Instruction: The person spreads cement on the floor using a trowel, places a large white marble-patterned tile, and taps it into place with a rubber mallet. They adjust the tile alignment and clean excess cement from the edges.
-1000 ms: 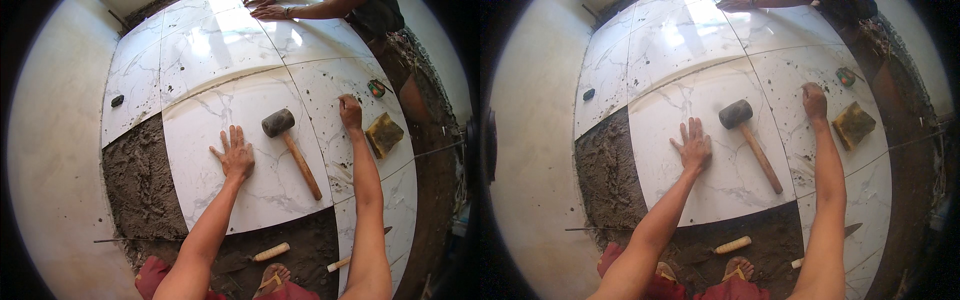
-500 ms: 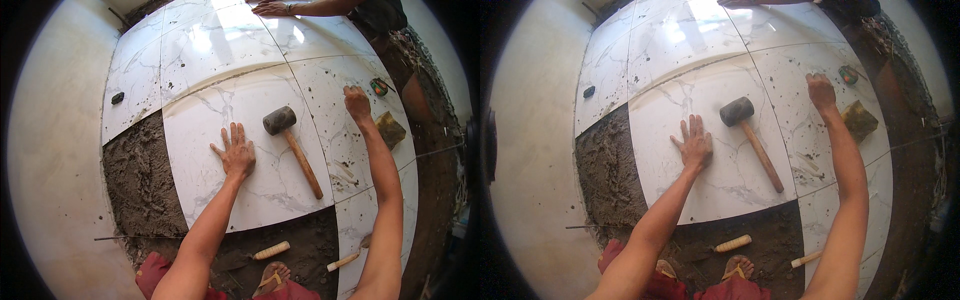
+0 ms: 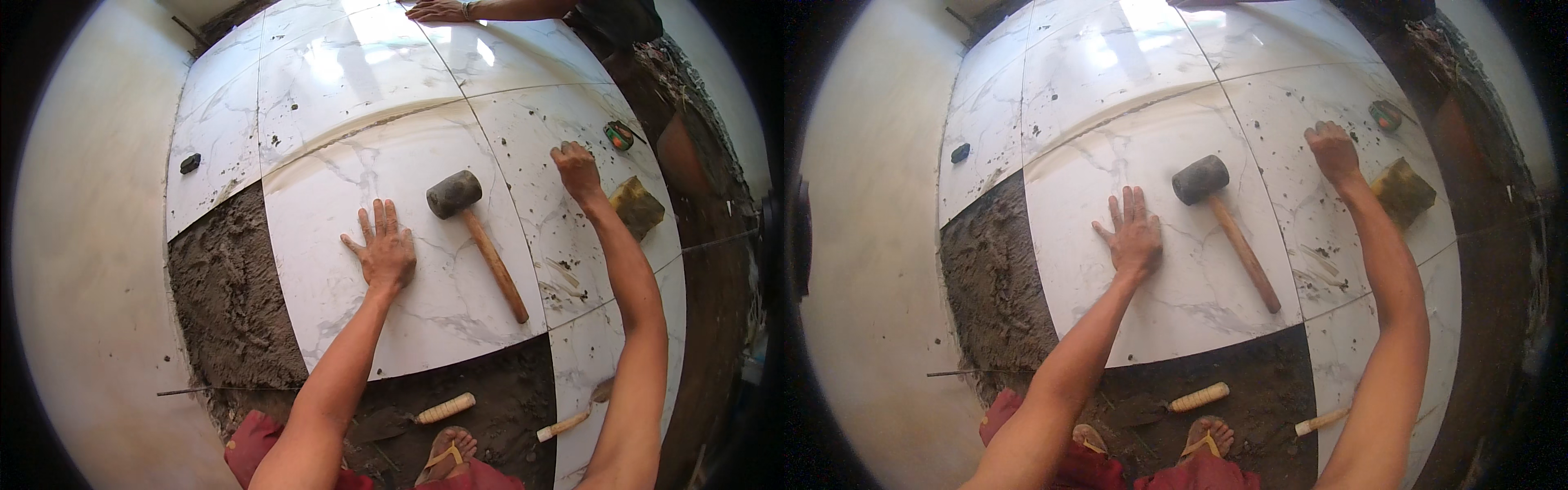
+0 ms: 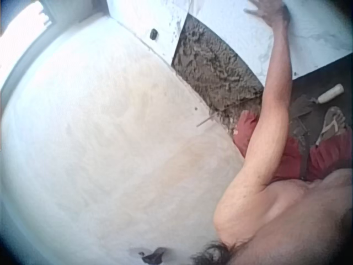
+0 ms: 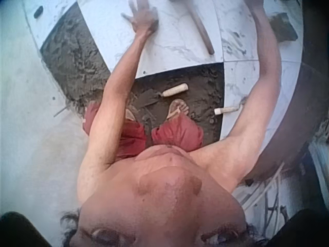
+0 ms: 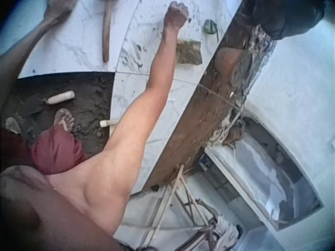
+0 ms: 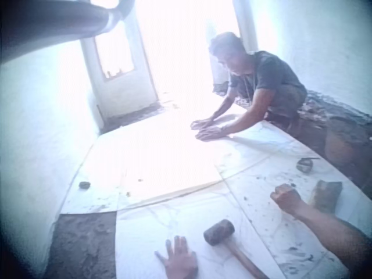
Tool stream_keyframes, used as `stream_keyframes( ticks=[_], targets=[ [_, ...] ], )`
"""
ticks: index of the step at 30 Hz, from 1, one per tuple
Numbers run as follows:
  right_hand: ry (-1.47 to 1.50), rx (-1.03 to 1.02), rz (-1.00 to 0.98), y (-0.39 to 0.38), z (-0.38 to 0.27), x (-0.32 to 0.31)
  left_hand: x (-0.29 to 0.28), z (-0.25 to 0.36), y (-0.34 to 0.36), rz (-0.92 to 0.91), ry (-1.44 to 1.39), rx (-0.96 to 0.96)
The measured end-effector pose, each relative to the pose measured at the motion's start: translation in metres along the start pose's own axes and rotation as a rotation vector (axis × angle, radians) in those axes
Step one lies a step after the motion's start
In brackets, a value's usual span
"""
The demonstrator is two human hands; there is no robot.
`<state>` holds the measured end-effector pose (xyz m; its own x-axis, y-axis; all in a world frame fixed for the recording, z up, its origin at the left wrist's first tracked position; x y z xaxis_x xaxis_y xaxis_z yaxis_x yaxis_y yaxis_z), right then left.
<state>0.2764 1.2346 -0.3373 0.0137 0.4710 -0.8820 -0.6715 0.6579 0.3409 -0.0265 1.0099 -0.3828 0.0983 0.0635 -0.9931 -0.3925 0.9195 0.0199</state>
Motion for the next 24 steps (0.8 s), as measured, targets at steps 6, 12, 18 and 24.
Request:
stream_keyframes(
  ticks=[6, 12, 18, 24],
  targets=[
    [0.062, -0.137, 0.01, -0.01, -0.023, -0.003, -0.001, -0.001, 0.001, -0.001, 0.01, 0.009],
    [0.037, -0.075, 0.015, -0.01, -0.014, -0.016, 0.001, -0.002, 0.001, -0.003, 0.009, -0.001],
    [0.603, 0.299, -0.114, 0.004, 0.005, -0.059, -0.002, 0.004, 0.001, -0.023, -0.019, -0.009],
    [1.339, 0.535, -0.072, -0.037, -0.1, -0.11, -0.008, -0.002, 0.0, 0.054, -0.109, 0.014]
  ],
)
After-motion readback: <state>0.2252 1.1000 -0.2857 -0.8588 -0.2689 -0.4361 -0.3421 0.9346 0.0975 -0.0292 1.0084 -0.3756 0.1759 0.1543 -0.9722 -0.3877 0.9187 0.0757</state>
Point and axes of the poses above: each hand's wrist, its own y-axis towards the middle knuckle, its own x-axis out of the palm, z = x × y, the point moved 6 cm from there along y, towards the middle knuckle, and after that the axes turned 4 degrees about z, right-handed, at the moved point
